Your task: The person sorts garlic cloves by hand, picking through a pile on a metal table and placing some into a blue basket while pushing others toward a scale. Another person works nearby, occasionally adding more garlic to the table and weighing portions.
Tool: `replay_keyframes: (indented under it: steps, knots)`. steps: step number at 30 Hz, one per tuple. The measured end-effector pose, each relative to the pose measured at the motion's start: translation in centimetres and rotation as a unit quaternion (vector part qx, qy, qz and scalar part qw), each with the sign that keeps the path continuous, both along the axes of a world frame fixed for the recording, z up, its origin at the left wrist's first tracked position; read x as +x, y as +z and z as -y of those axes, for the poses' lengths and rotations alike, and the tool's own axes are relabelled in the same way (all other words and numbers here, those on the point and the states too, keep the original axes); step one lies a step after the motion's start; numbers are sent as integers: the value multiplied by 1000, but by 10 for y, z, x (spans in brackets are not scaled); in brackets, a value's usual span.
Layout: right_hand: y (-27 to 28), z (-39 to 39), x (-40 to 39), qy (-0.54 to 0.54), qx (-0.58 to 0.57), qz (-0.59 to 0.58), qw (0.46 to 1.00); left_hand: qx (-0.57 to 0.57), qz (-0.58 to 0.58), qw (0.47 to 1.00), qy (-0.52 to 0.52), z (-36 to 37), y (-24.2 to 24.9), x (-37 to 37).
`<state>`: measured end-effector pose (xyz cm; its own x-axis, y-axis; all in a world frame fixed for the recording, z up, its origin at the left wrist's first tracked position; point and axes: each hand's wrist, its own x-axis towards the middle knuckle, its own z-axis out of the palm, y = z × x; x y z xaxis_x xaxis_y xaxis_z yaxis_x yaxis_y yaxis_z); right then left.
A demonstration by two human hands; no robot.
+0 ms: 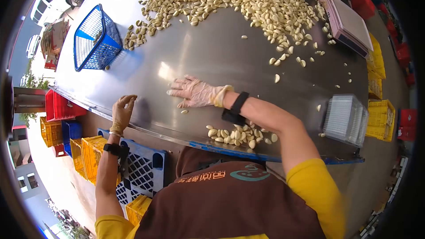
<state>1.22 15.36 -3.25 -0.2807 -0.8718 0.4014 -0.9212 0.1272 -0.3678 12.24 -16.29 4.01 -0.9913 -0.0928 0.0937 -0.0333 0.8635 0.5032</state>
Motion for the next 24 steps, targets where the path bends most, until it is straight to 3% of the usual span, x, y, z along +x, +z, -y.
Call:
replay_keyframes:
  steps: [1, 3, 4, 5, 7, 10, 12, 14, 15, 18, 19, 22, 24]
  knots:
    - [1, -2, 10, 4, -2, 0, 1000, 4, -8, 1000, 21, 0, -1, 2]
    - [5, -8, 45, 227, 52, 144, 962, 2, -17, 999, 40, 3, -3, -1]
    - [4, -29, 66, 252, 23, 244, 936, 2, -19, 998, 55, 4, -8, 2]
    - [8, -53, 80, 221, 22, 264, 939, 12, -25, 998, 60, 4, -9, 4]
    - [25, -107, 80, 251, 26, 229, 940, 33, -38, 997, 66, 7, -11, 3]
    - [46, -177, 86, 235, 130, 234, 934, 27, -38, 996, 76, 9, -13, 3]
    - [69, -214, 76, 184, 210, 168, 946, 20, -35, 996, 73, 9, -13, 3]
    - [79, -252, 78, 12, 194, 113, 974, 24, -36, 997, 69, 8, -11, 2]
    - [90, -268, 82, -17, 188, 129, 974, 29, -36, 997, 66, 8, -10, 2]
    - [97, -289, 113, 133, 261, 101, 951, 24, -14, 997, 75, 9, -13, 1]
    - [69, -300, 128, 137, 229, 91, 959, 36, -1, 996, 82, 11, -16, -1]
    - [54, -270, 119, 132, 227, -41, 964, 36, -8, 995, 91, 10, -16, -1]
    - [29, -257, 98, 131, 144, -42, 980, 32, -4, 995, 94, 10, -16, 0]
